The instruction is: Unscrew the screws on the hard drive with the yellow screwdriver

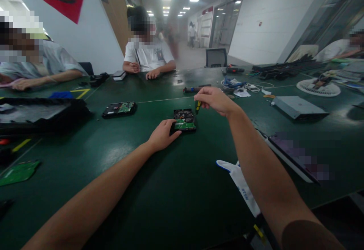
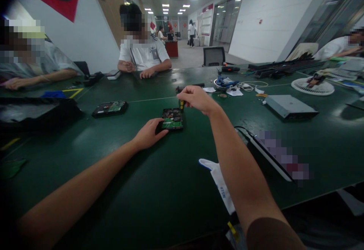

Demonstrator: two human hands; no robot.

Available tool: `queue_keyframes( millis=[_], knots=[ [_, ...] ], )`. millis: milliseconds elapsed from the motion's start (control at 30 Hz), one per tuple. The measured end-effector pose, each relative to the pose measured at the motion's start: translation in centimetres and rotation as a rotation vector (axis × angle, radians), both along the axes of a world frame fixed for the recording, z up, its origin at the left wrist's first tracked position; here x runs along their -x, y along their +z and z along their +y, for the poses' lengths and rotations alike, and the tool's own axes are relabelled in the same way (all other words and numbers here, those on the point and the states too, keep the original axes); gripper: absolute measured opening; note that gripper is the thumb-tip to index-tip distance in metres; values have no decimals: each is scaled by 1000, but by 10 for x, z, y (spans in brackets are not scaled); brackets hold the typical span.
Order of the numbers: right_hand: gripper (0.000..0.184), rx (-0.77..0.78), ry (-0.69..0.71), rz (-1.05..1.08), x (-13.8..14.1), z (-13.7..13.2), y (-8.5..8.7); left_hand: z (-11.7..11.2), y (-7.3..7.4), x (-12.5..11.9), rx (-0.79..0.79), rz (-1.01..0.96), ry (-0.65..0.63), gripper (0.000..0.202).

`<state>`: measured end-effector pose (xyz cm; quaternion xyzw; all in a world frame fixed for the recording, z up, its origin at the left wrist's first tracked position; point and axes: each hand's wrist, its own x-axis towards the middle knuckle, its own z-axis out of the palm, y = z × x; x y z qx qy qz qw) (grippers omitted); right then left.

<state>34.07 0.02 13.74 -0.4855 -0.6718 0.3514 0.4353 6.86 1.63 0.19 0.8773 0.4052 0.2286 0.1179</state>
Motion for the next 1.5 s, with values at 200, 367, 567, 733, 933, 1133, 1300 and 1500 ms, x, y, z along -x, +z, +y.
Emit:
queue_keyframes(
  millis=[200, 367, 567, 733, 933, 1133, 1300, 1500],
  knots=[
    [23, 29, 78, 56, 3, -3, 0, 1, -1, 1, -5, -3, 0, 59],
    [25, 34, 156, 86, 1, -4, 0, 0, 0, 0, -5, -5, -1, 59],
    [19, -4, -1, 6, 0, -2, 2, 0, 0, 0, -9, -6, -7, 58],
    [18, 41, 39, 62, 3, -4, 2, 0, -1, 0, -12, -9, -7, 57],
    [24, 35, 141, 70, 1, -4, 1, -1, 2, -1, -9, -10, -8, 58],
    [20, -11, -25, -25, 0, -2, 2, -3, 5, 0, 11, 4, 2, 57],
    [23, 18, 40, 29, 3, -6, 4, -2, 5, 0, 25, 5, 11, 58],
    [24, 15, 121, 53, 2, -5, 4, -1, 2, 0, 4, -1, -1, 57]
  ],
)
